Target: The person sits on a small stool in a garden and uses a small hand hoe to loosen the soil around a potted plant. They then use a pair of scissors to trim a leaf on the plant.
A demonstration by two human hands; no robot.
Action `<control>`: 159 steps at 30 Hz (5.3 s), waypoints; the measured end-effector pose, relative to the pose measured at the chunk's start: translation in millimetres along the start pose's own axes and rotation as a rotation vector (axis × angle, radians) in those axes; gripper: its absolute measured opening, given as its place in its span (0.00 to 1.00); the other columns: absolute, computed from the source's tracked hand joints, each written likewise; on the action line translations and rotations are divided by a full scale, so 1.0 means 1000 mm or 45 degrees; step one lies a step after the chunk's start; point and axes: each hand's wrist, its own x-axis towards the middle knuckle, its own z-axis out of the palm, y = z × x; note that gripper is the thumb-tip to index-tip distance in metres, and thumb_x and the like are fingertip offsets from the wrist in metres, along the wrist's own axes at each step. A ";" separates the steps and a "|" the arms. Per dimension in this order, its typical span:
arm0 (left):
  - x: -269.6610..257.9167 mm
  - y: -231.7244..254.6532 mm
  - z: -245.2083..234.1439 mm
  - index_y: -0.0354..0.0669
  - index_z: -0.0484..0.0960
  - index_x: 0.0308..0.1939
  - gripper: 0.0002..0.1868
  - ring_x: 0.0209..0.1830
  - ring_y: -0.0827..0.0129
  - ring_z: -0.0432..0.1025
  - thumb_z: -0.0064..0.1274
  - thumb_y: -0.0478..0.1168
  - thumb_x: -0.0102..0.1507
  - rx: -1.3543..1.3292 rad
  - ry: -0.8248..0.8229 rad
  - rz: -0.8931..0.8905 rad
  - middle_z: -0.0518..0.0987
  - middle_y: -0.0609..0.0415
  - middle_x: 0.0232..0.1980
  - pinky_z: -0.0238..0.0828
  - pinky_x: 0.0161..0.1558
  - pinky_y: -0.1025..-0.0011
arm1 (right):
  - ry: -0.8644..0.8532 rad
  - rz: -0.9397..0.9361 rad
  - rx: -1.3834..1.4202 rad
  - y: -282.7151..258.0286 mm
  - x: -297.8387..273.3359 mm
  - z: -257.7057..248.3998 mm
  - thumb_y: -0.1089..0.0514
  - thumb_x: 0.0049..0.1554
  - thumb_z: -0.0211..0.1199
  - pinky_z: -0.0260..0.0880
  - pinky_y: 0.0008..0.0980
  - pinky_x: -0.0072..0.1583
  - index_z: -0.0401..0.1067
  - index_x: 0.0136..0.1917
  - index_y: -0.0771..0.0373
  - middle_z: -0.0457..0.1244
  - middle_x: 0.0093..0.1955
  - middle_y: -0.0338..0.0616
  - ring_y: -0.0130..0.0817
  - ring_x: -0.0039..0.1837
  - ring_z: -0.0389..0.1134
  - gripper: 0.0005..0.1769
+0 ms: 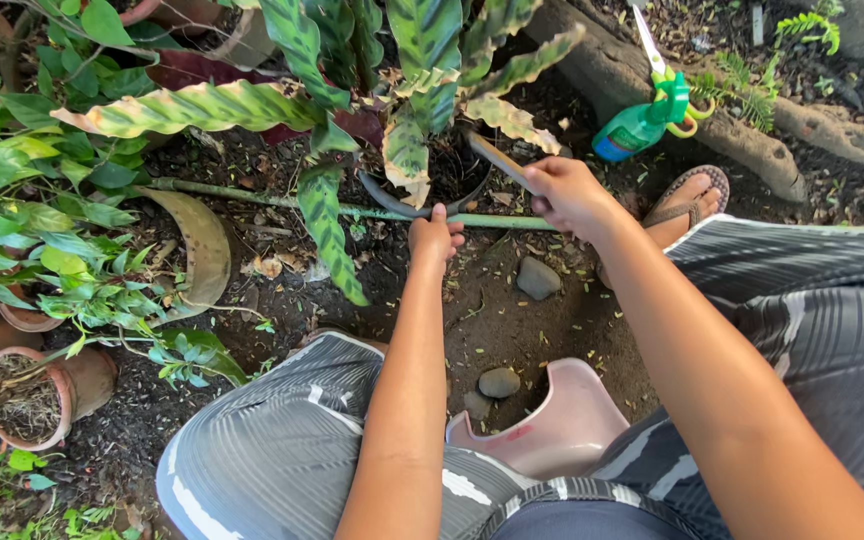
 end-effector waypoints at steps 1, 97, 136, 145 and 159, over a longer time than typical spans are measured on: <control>-0.001 -0.001 0.000 0.36 0.72 0.44 0.20 0.19 0.74 0.70 0.38 0.51 0.64 -0.007 0.004 -0.019 0.80 0.53 0.33 0.62 0.17 0.78 | 0.067 -0.116 -0.285 -0.001 -0.012 -0.005 0.52 0.56 0.54 0.56 0.31 0.30 0.69 0.46 0.59 0.59 0.27 0.43 0.30 0.26 0.56 0.10; 0.049 -0.044 0.008 0.29 0.74 0.40 0.12 0.29 0.69 0.73 0.40 0.36 0.61 -0.892 0.267 0.410 0.75 0.46 0.35 0.71 0.30 0.73 | 0.788 -0.065 0.567 0.038 0.125 0.031 0.70 0.42 0.65 0.56 0.32 0.32 0.56 0.36 0.60 0.55 0.32 0.38 0.29 0.32 0.58 0.18; 0.017 0.045 0.025 0.35 0.73 0.29 0.13 0.23 0.61 0.68 0.44 0.42 0.63 1.183 0.075 0.588 0.75 0.46 0.28 0.65 0.27 0.62 | 0.201 0.036 -1.385 0.003 -0.117 -0.020 0.48 0.51 0.55 0.67 0.44 0.55 0.72 0.50 0.66 0.66 0.48 0.57 0.51 0.52 0.68 0.22; 0.025 0.041 0.016 0.38 0.75 0.19 0.22 0.16 0.71 0.58 0.40 0.47 0.64 0.699 -0.208 0.323 0.66 0.56 0.17 0.60 0.28 0.65 | 0.190 0.008 -1.328 -0.006 -0.105 -0.022 0.49 0.51 0.56 0.66 0.45 0.53 0.69 0.50 0.68 0.65 0.49 0.57 0.52 0.52 0.66 0.21; -0.041 -0.004 -0.013 0.41 0.78 0.34 0.23 0.25 0.68 0.68 0.44 0.58 0.58 0.685 -0.085 0.469 0.75 0.56 0.27 0.65 0.29 0.67 | 0.108 0.045 -1.396 -0.016 -0.109 -0.024 0.48 0.52 0.55 0.67 0.45 0.54 0.71 0.52 0.65 0.65 0.51 0.55 0.50 0.54 0.67 0.21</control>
